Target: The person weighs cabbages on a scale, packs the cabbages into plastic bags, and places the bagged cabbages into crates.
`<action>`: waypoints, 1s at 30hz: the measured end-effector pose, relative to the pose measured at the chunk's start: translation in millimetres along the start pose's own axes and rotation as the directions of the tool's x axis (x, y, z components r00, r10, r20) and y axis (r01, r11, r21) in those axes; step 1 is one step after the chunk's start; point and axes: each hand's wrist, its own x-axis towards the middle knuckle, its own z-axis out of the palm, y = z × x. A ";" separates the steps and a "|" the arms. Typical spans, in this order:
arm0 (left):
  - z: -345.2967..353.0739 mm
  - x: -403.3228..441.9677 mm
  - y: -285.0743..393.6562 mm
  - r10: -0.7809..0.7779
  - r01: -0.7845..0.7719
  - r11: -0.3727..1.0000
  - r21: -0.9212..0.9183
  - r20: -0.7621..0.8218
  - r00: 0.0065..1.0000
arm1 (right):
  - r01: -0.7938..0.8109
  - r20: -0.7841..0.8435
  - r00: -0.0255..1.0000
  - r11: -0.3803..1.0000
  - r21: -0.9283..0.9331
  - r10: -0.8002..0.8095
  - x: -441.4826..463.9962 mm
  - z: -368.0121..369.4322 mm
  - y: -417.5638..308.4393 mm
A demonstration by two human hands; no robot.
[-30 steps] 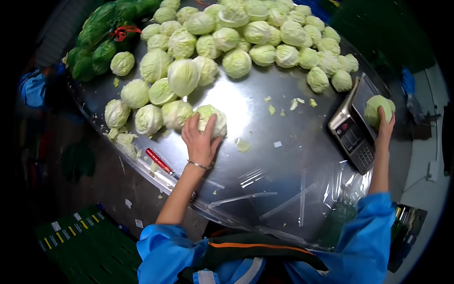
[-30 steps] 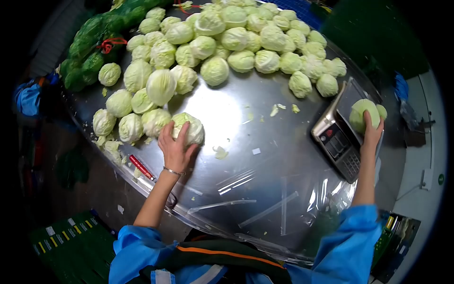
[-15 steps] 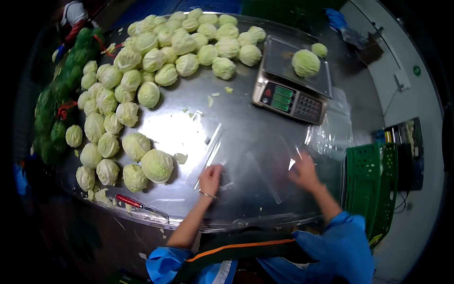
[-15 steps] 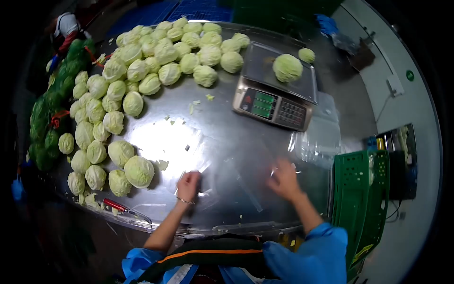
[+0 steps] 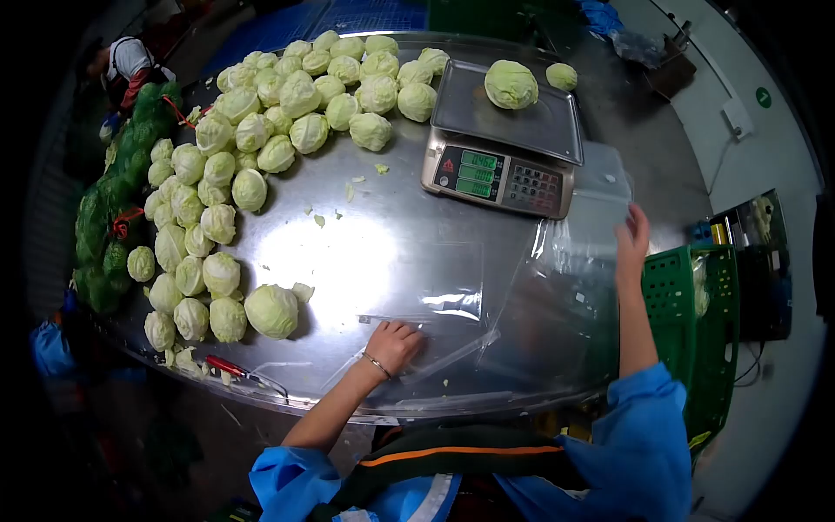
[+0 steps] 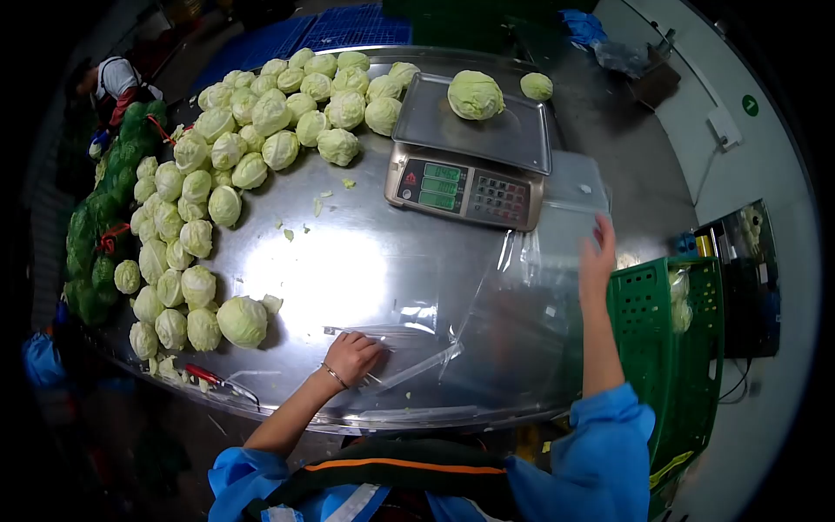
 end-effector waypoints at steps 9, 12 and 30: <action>10.9 -17.0 18.2 -0.194 0.200 0.973 -0.113 0.058 0.979 | 0.113 0.240 0.971 0.913 -0.392 -0.017 211.8 238.6 -32.0; 3.2 -12.9 40.7 -0.402 0.396 0.905 -0.155 -0.003 0.916 | 0.161 0.348 0.937 0.861 -0.483 0.020 241.4 267.7 -27.3; 11.0 -42.7 73.9 -0.315 0.315 0.949 0.025 0.019 0.949 | -0.984 0.977 0.009 0.175 -0.029 0.212 -237.1 66.1 -45.2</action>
